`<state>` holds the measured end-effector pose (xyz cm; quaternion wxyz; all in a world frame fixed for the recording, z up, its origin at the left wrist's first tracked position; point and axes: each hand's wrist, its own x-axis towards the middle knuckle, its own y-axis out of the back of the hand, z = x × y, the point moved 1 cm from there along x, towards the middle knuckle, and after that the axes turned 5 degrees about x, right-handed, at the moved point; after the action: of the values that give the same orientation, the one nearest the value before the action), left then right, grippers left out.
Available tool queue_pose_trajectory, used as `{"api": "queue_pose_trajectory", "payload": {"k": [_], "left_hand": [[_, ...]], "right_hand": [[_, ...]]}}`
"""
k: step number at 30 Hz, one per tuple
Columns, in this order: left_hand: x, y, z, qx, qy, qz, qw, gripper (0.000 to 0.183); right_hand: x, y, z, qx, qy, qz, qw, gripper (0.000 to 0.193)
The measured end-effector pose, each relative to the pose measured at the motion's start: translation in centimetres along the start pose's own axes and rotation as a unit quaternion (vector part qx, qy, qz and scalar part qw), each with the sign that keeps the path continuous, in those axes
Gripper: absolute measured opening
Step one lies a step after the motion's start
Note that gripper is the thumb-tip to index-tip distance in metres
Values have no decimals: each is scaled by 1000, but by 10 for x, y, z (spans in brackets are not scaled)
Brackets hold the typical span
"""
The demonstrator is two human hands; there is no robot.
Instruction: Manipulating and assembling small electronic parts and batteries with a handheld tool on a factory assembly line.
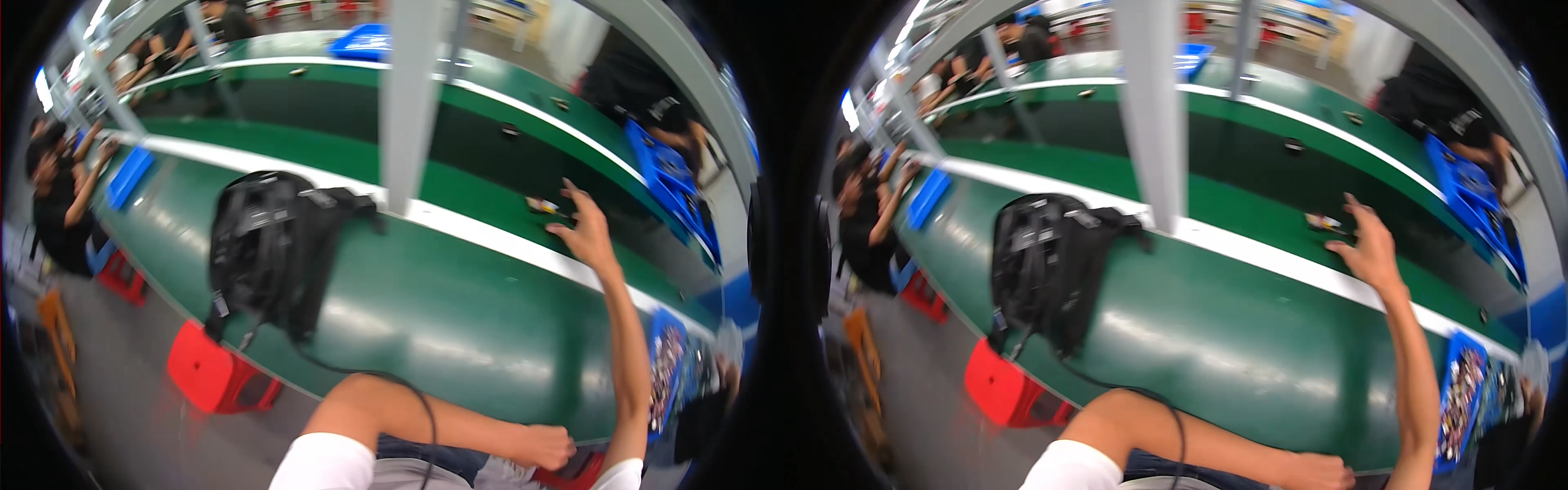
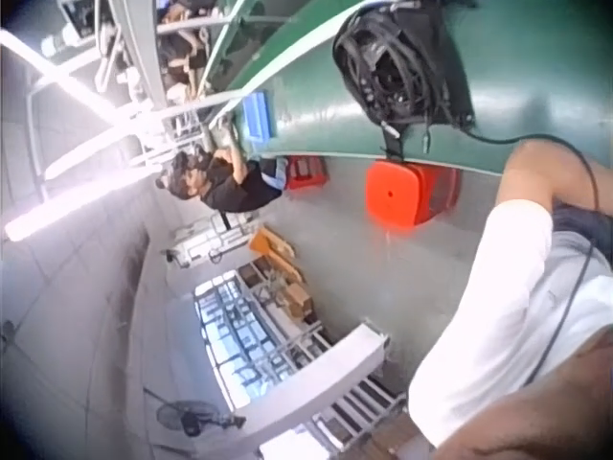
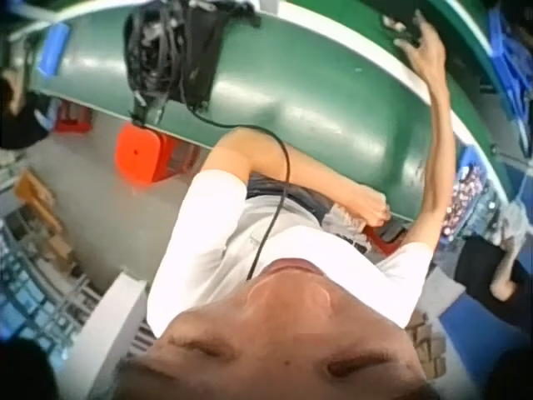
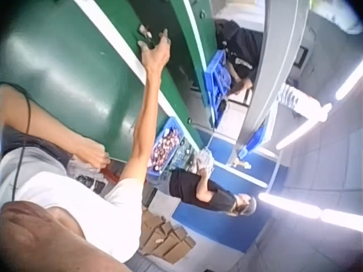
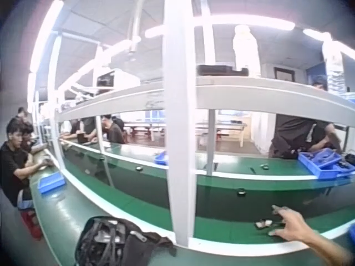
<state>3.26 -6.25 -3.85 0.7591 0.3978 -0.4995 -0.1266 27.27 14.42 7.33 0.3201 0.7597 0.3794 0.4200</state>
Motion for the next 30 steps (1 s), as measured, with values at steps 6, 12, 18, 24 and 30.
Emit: {"api": "queue_pose_trajectory", "payload": {"k": [6,12,18,24,30], "left_hand": [[6,-22,-9,-40,-46,127,990,29],[-1,-9,-12,-25,-42,118,992,29],[5,-7,-12,-35,-44,77,995,27],[7,-3,-11,-4,1,63,998,23],[0,16,-11,16,38,42,998,26]], "right_hand": [[40,-20,28,130,-19,-137,982,77],[47,-30,4,87,-70,-165,980,48],[39,-34,16,77,-67,-112,988,44],[16,-23,21,216,-88,-74,970,36],[-76,22,-12,259,-54,-15,964,33]]}}
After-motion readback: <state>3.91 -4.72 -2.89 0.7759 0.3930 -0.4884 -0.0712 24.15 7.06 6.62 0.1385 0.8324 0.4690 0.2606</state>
